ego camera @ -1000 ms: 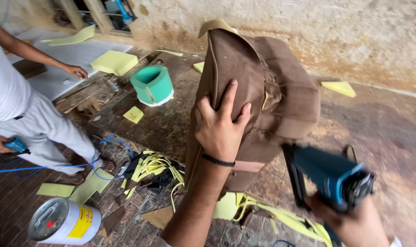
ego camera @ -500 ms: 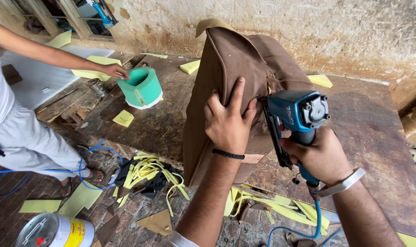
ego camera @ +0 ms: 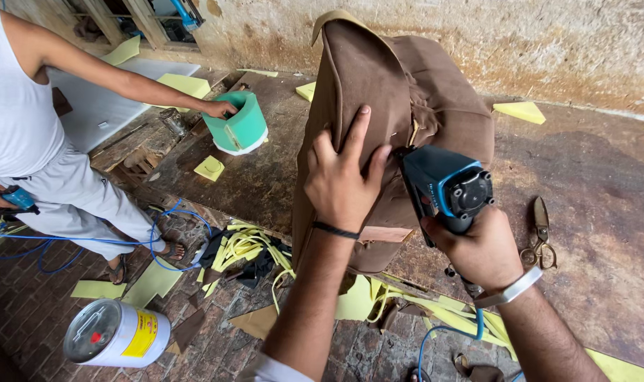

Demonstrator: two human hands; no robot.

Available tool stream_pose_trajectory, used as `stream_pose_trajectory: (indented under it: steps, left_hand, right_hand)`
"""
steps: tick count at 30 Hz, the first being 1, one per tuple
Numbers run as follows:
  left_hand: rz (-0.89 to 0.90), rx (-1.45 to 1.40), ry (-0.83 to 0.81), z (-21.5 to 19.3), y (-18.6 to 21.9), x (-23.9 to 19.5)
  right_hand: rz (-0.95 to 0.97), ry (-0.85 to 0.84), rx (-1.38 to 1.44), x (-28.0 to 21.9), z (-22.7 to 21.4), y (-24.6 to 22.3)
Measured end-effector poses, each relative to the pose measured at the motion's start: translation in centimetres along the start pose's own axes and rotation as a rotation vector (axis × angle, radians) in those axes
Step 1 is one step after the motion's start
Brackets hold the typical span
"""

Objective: The person covers a wooden cushion frame with brown fabric, smoothing and folding the edges, then uses a pneumatic staple gun to secure the fabric to the frame. The person trims excess fabric with scissors and continues stapling around the edges.

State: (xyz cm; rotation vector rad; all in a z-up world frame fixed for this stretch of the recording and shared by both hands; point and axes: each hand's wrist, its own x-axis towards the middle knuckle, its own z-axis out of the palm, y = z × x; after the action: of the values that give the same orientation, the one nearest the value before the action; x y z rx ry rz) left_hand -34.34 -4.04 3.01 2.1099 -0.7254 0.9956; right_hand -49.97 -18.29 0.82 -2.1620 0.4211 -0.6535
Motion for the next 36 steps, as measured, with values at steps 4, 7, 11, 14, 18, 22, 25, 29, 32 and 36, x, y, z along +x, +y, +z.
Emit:
stream_pose_trajectory:
  steps: [4, 7, 11, 14, 18, 22, 25, 29, 32, 36]
  left_hand:
    - [0.110, -0.219, -0.162, -1.9, -1.2, 0.0]
    - [0.065, -0.206, -0.174, -2.0, -1.6, -0.2]
    - [0.116, -0.189, -0.067, -1.7, -1.9, -0.5]
    - [0.122, -0.190, -0.060, -1.8, -2.1, -0.4]
    - [0.105, -0.235, -0.099, -1.6, -2.3, 0.0]
    - [0.086, -0.267, -0.122, -1.4, -2.5, 0.1]
    - [0.065, -0.250, -0.147, -1.4, -2.4, -0.1]
    - [0.122, -0.219, -0.070, -1.2, -2.3, 0.3]
    - [0.169, -0.211, -0.026, -1.3, -2.8, 0.8]
    - [0.118, -0.314, -0.121, -0.7, -3.9, 2.3]
  right_hand:
    - [0.027, -0.006, 0.063, -0.9, 0.2, 1.1]
    - [-0.031, -0.006, 0.076, -2.5, 1.3, 2.1]
    - [-0.078, 0.008, -0.061, -3.9, 3.6, 3.1]
    - [-0.162, 0.006, -0.129, -3.7, 5.0, 3.1]
    - [-0.155, 0.063, -0.174, -3.5, 5.9, 3.3]
    - [-0.141, 0.074, -0.177, -4.0, 6.2, 3.6]
    - [-0.165, 0.094, -0.200, -4.2, 6.5, 3.9]
    - [-0.083, 0.076, -0.263, -3.9, 6.6, 4.9]
    - [-0.080, 0.063, -0.161, -4.8, 6.5, 6.5]
    - [-0.079, 0.121, -0.202, -5.7, 4.8, 10.7]
